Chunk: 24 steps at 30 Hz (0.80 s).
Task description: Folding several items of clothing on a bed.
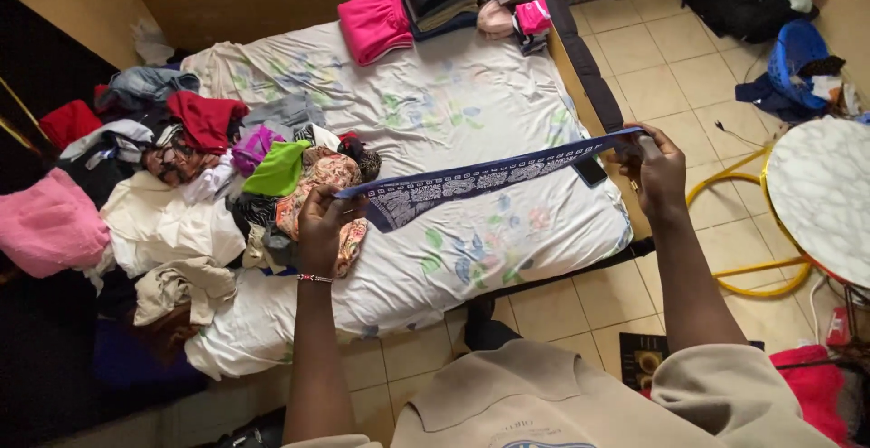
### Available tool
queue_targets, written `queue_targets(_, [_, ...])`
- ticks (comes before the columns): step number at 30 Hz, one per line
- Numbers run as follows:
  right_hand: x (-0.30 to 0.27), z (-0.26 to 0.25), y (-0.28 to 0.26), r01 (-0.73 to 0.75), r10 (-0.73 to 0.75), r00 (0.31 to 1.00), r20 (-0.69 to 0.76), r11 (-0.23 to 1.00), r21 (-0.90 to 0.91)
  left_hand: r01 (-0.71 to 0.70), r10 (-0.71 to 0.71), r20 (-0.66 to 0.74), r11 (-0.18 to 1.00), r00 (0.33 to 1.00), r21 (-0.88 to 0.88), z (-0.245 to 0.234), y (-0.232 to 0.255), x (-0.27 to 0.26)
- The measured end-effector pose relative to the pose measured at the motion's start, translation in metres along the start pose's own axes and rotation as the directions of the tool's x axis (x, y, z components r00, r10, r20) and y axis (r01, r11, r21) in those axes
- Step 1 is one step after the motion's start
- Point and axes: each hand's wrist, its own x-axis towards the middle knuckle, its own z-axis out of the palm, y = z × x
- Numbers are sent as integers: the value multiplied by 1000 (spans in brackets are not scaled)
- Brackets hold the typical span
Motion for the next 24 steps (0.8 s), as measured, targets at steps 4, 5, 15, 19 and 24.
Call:
queue_targets(4, [-7,6,-20,51,-51,999,4,999,-3,-62,64,20,994,998,-87,3,10,6])
queue_targets(5, [-8,7,-22,51,-51,999,3,999,-4,-60,62,20,994,998,-88,6,15,4])
queue_targets(15, [59,24,18,0,3,999,43,998,-69,44,-50,-66,995,997,-85,-10,-24,49])
queue_targets(19, [109,26,59,-96,101,994,51,991,-98,112,-118,-101,992,988,-67,-16,-63,81])
queue_targets(24, [188,32,134,-219,229,969,92,970,-105,289,-283,-232,957,931,-9,-28,-115,130])
